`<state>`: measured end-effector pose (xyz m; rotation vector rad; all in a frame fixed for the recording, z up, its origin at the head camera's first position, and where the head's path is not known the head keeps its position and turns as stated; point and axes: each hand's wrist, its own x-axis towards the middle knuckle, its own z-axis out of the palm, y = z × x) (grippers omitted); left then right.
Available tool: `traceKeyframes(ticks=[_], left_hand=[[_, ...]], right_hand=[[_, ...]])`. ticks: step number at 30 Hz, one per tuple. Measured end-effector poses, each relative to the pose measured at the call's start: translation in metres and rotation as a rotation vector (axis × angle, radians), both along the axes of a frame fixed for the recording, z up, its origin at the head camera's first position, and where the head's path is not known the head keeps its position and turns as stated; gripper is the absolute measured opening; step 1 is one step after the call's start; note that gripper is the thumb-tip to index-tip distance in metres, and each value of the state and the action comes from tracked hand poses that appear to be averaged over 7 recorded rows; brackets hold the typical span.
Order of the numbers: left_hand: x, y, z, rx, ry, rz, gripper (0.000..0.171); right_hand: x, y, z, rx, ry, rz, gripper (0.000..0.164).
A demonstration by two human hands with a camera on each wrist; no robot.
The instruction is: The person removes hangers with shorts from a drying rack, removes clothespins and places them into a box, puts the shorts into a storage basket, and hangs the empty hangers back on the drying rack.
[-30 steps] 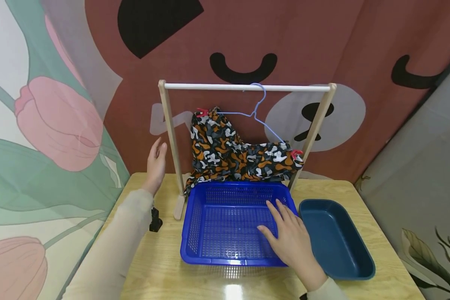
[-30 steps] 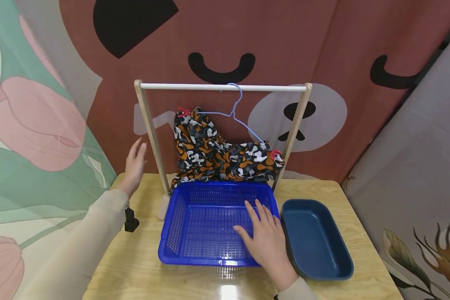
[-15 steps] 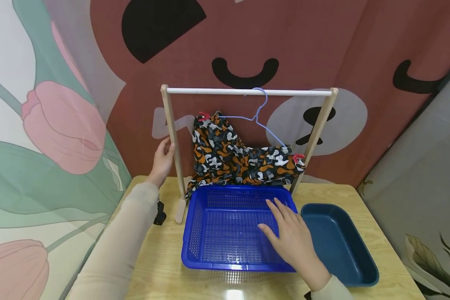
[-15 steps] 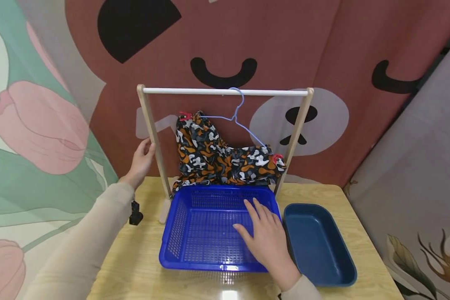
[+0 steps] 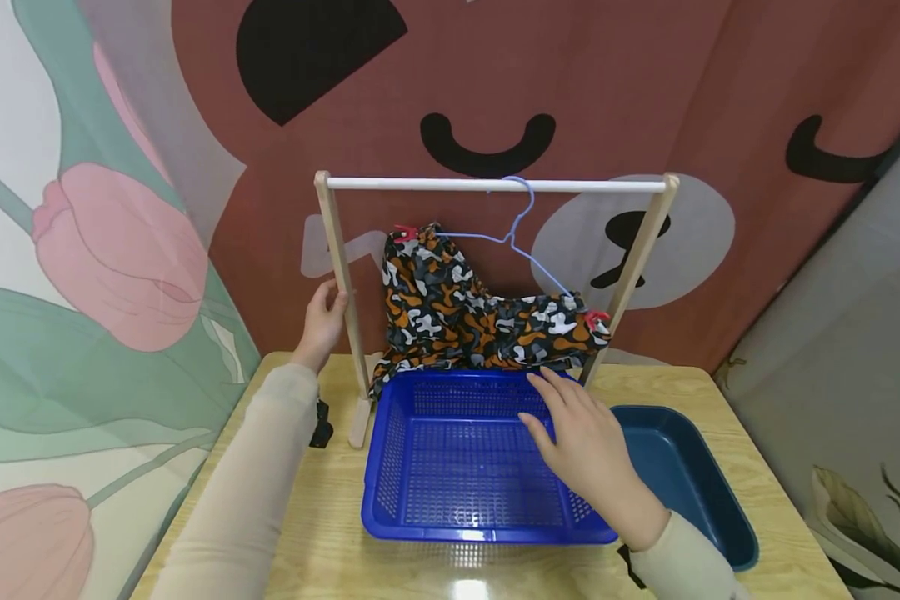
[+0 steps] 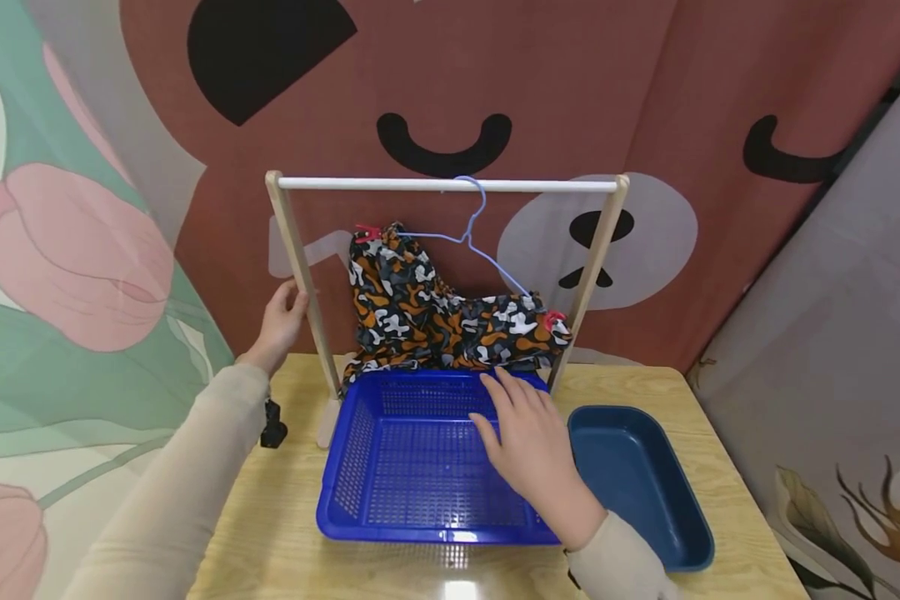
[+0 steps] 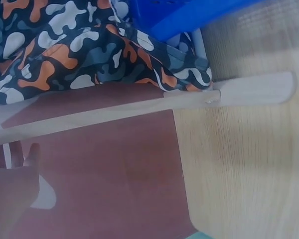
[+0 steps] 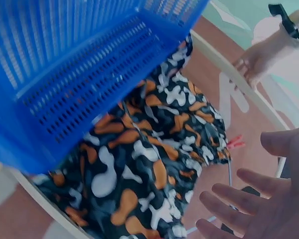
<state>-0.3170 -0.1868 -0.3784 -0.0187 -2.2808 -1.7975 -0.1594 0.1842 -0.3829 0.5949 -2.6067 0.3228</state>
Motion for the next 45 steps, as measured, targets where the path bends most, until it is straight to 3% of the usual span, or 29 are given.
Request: traceKeyframes(ticks=[9,16,19,22,28,34,39,45], left_hand=[[0.002,-0.003,-0.004,-0.093,0.007,-0.008,0.040],[0.000,0.001,-0.005,-0.099,-0.027,0.016,0.040],[-0.001,0.005,-0.006,-0.097,-0.037,0.032,0.039],[-0.002,0.007,-0.006,-0.095,-0.036,0.031,0.038],[-0.002,0.007,-0.006,-0.094,-0.022,0.017,0.040],[-0.003,0.010,-0.009,-0.031,-0.002,0.041,0.038],[-0.005,0.015,-0.015,-0.001,0.019,0.063,0.038],[-0.002,0.018,-0.013,-0.017,0.019,0.087,0.044]], right_hand=[[-0.021,0.023,0.037,-0.037,-0.014,-0.044,0.044],[-0.036,0.053,0.055,0.001,0.017,-0.103,0.039],[-0.043,0.066,0.055,0.019,0.044,-0.124,0.036],[-0.052,0.079,0.054,0.024,0.000,-0.138,0.034],[-0.074,0.099,0.050,0.012,-0.209,-0.154,0.040],[-0.096,0.106,0.047,-0.064,-0.375,-0.096,0.045],[-0.112,0.102,0.039,-0.144,-0.417,-0.064,0.043],[-0.129,0.092,0.027,-0.243,-0.405,-0.010,0.040]])
